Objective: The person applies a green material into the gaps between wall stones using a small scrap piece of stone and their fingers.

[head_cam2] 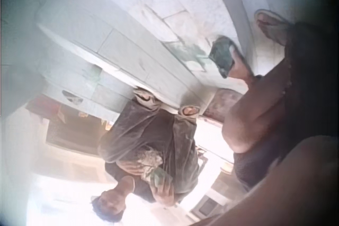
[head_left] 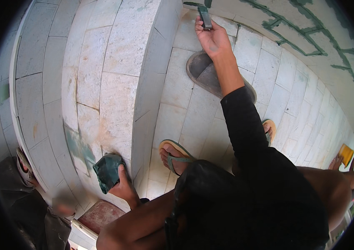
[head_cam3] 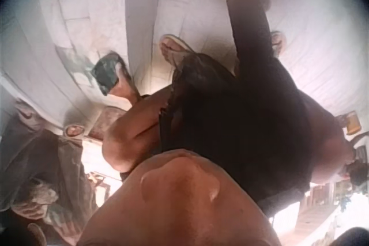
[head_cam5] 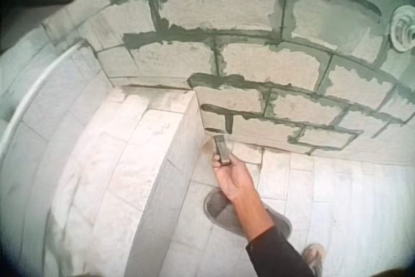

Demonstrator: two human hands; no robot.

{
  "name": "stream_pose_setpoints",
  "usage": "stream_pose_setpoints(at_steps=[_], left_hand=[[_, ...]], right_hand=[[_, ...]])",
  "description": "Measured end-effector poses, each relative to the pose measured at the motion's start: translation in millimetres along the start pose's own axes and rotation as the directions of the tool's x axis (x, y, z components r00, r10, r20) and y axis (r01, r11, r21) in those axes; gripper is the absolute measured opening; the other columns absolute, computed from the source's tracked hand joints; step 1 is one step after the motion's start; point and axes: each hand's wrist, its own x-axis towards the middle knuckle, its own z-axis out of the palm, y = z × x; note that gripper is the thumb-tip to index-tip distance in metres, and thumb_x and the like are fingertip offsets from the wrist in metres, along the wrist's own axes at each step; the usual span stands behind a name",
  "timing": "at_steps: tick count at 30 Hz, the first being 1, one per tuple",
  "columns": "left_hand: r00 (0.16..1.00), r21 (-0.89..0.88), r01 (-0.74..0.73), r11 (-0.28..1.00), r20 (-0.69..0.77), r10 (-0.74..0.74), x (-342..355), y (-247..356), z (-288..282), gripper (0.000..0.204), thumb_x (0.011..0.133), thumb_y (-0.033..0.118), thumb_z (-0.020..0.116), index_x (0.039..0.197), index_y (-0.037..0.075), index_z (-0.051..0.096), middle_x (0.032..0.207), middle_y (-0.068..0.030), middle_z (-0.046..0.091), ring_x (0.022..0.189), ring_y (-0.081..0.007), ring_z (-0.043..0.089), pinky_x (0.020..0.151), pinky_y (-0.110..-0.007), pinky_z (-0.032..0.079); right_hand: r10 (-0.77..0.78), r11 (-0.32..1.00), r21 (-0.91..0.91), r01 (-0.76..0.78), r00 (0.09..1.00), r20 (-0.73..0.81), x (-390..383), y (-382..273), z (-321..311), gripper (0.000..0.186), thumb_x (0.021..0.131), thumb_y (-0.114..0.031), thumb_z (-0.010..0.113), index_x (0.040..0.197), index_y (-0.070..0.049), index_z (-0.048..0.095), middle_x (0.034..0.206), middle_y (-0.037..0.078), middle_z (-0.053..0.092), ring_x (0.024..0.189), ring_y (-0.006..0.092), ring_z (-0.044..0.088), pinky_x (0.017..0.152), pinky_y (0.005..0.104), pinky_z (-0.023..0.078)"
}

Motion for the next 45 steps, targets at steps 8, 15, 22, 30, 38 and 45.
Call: stream_pose_setpoints(at_steps=[8, 15, 22, 30, 38, 45], left_hand=[[0.997, -0.259, -0.028, 0.966, 0.057, 0.045, 6.2, 3.4, 10.4, 0.034, 0.096, 0.006, 0.07, 0.126, -0.006, 0.064, 0.123, -0.0139, 0.068, 0.112, -0.0232, 0.064, 0.103, -0.036, 0.047], [0.997, -0.378, -0.065, 0.923, 0.016, 0.076, 14.6, 5.0, 16.6, 0.027, 0.094, -0.004, 0.065, 0.121, -0.01, 0.067, 0.127, -0.0188, 0.067, 0.121, -0.0291, 0.061, 0.11, -0.04, 0.042], [0.998, -0.428, -0.061, 0.902, -0.017, 0.06, 23.7, 42.2, 14.1, 0.022, 0.089, -0.005, 0.073, 0.111, -0.009, 0.074, 0.114, -0.0191, 0.075, 0.106, -0.0259, 0.07, 0.098, -0.036, 0.051], [0.991, -0.479, -0.131, 0.868, -0.027, 0.134, 29.8, 46.9, 22.7, 0.016, 0.088, -0.007, 0.074, 0.104, -0.006, 0.076, 0.106, -0.0178, 0.077, 0.102, -0.0276, 0.072, 0.093, -0.038, 0.055], [0.968, -0.436, -0.238, 0.868, -0.035, 0.248, 33.3, 39.3, 23.4, 0.014, 0.085, -0.007, 0.075, 0.099, -0.004, 0.078, 0.107, -0.0159, 0.078, 0.102, -0.029, 0.074, 0.095, -0.038, 0.054], [0.967, -0.357, -0.25, 0.9, -0.048, 0.249, 32.7, 51.3, 21.5, 0.019, 0.084, -0.007, 0.076, 0.102, -0.002, 0.076, 0.107, -0.016, 0.078, 0.1, -0.029, 0.075, 0.092, -0.036, 0.054]], right_hand=[[0.275, 0.949, -0.233, -0.211, 0.917, 0.288, -76.9, 14.7, 37.9, 0.039, 0.111, -0.02, 0.049, 0.138, 0.008, 0.046, 0.12, 0.019, 0.059, 0.092, 0.0187, 0.053, 0.078, 0.0297, 0.049], [0.505, 0.861, -0.316, -0.399, 0.744, 0.437, -114.9, 44.4, 76.9, 0.044, 0.11, -0.023, 0.048, 0.141, 0.008, 0.046, 0.118, 0.02, 0.064, 0.088, 0.0187, 0.056, 0.073, 0.0269, 0.05], [0.713, 0.421, -0.883, -0.208, 0.677, 0.181, -185.0, 110.8, 113.0, 0.038, 0.102, -0.014, 0.064, 0.134, 0.007, 0.06, 0.117, 0.014, 0.069, 0.103, 0.016, 0.064, 0.081, 0.028, 0.053], [0.739, 0.3, -0.938, -0.173, 0.664, 0.114, -216.9, 161.1, 113.8, 0.027, 0.098, 0.002, 0.068, 0.125, 0.006, 0.067, 0.115, 0.007, 0.067, 0.107, 0.0124, 0.062, 0.091, 0.0273, 0.052], [0.696, 0.139, -0.909, 0.392, 0.615, 0.371, -212.0, 145.0, 116.0, 0.032, 0.089, 0.007, 0.074, 0.121, 0.0, 0.071, 0.11, 0.008, 0.068, 0.094, 0.0135, 0.063, 0.081, 0.0265, 0.052], [0.566, 0.119, -0.967, 0.226, 0.785, 0.253, -216.7, 139.7, 135.7, 0.027, 0.092, 0.006, 0.07, 0.119, 0.002, 0.072, 0.104, 0.006, 0.069, 0.089, 0.01, 0.061, 0.078, 0.023, 0.05]])
